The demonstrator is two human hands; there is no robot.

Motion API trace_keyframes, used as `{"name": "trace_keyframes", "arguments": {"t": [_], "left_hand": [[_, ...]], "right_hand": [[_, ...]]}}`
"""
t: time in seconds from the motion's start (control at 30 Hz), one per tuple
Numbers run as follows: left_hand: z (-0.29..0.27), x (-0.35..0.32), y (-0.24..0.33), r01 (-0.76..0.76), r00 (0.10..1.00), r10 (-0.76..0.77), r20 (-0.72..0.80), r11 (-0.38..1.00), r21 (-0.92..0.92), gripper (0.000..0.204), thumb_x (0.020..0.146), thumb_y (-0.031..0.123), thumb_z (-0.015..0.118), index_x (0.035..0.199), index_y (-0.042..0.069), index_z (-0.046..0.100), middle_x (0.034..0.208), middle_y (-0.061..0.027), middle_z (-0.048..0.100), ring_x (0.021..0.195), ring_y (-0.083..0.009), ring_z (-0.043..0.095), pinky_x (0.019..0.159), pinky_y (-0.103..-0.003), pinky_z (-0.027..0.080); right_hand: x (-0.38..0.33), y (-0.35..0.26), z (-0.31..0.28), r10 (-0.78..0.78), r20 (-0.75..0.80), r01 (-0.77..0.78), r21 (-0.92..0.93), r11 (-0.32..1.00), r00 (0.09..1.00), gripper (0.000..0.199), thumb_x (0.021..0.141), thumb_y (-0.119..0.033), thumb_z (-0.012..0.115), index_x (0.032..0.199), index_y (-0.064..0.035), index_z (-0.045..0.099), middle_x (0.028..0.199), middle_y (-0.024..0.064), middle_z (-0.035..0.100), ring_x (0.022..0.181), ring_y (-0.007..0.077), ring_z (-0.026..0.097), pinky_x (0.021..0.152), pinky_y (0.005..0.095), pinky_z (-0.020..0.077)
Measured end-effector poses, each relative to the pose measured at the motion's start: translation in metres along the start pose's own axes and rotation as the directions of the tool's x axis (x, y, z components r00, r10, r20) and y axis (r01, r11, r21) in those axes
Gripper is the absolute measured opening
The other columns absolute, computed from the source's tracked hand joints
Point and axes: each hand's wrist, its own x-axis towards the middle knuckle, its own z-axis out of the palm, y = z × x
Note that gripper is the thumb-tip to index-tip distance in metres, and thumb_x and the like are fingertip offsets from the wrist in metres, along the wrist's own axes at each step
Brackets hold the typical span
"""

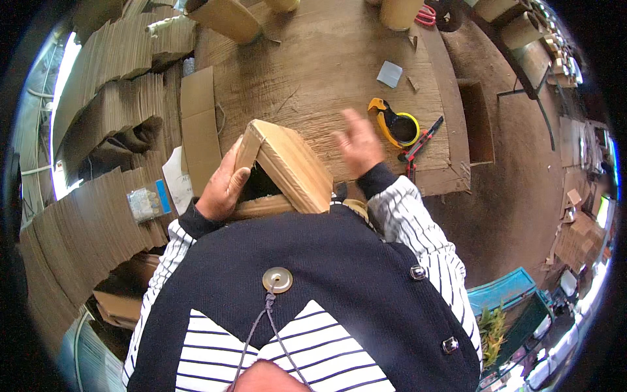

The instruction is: The person assembles a small cardboard box by folding flaps and securing them with a tape dispenser. They then use a utility knife to trim excess cardboard and continue taping the structure.

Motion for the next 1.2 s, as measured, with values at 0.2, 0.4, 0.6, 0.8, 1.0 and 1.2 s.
{"name": "trace_keyframes", "arguments": {"t": [0.2, 0.4, 0.6, 0.8, 1.0, 1.2], "left_hand": [[0.004, 0.013, 0.002, -0.003, 1.000, 0.003, 0.006, 1.000, 0.006, 0.068, 0.099, 0.041, 0.043, 0.144, -0.006, 0.023, 0.146, -0.0265, 0.031, 0.138, -0.0350, 0.030, 0.113, -0.038, 0.024], [0.004, 0.009, 0.000, 0.037, 0.999, -0.037, 0.005, 0.999, -0.005, 0.074, 0.098, 0.047, 0.042, 0.145, -0.006, 0.021, 0.147, -0.0271, 0.029, 0.139, -0.0358, 0.028, 0.113, -0.038, 0.023], [0.007, 0.003, -0.002, 0.050, 0.999, -0.051, -0.016, 0.998, -0.030, 0.074, 0.098, 0.049, 0.040, 0.144, -0.006, 0.022, 0.147, -0.0274, 0.030, 0.139, -0.0358, 0.027, 0.114, -0.038, 0.023], [0.009, 0.009, -0.008, -0.049, 0.998, 0.049, -0.035, 0.999, 0.003, 0.066, 0.099, 0.037, 0.045, 0.142, -0.008, 0.025, 0.146, -0.0286, 0.030, 0.139, -0.0366, 0.027, 0.114, -0.039, 0.024], [0.007, 0.012, 0.006, -0.266, 0.910, 0.298, -0.288, 0.953, 0.145, 0.047, 0.095, 0.031, 0.053, 0.129, 0.000, 0.045, 0.121, -0.0224, 0.049, 0.119, -0.0360, 0.047, 0.104, -0.041, 0.035], [-0.008, 0.024, 0.004, -0.447, 0.894, 0.405, -0.191, 0.837, -0.315, 0.036, 0.098, 0.039, 0.045, 0.092, 0.006, 0.058, 0.079, -0.0061, 0.052, 0.078, -0.0233, 0.048, 0.077, -0.035, 0.039]], "right_hand": [[0.025, 0.158, -0.014, 0.215, -0.216, -0.305, -0.649, 0.697, 0.952, 0.081, 0.075, -0.019, 0.072, 0.143, -0.0107, 0.030, 0.108, 0.0195, 0.055, 0.099, 0.0389, 0.055, 0.085, 0.0467, 0.0469], [0.070, 0.180, -0.036, 0.209, -0.068, -0.219, -0.403, 0.889, 0.975, 0.065, 0.080, -0.002, 0.065, 0.140, -0.0093, 0.042, 0.109, 0.0148, 0.065, 0.096, 0.0292, 0.064, 0.083, 0.0376, 0.0507], [0.038, 0.015, -0.094, -0.133, 0.395, -0.236, 0.750, 0.618, 0.909, 0.056, 0.094, -0.009, 0.052, 0.144, 0.0036, 0.029, 0.144, 0.0139, 0.040, 0.132, 0.0210, 0.040, 0.110, 0.0333, 0.0301], [0.007, -0.085, -0.082, -0.294, 0.257, 0.095, 0.581, 0.809, 0.921, 0.085, 0.072, -0.012, 0.078, 0.143, -0.0004, 0.033, 0.138, 0.0140, 0.045, 0.128, 0.0224, 0.044, 0.108, 0.0362, 0.0346], [0.006, -0.119, -0.070, -0.381, 0.259, 0.243, 0.439, 0.865, 0.888, 0.077, 0.072, -0.001, 0.077, 0.138, 0.0041, 0.037, 0.126, 0.0192, 0.055, 0.117, 0.0234, 0.056, 0.101, 0.0337, 0.0423], [0.006, -0.148, -0.074, -0.538, 0.265, 0.550, 0.032, 0.834, 0.800, 0.078, 0.069, -0.011, 0.081, 0.134, 0.0029, 0.043, 0.101, 0.0163, 0.060, 0.086, 0.0243, 0.062, 0.077, 0.0329, 0.0500]]}}
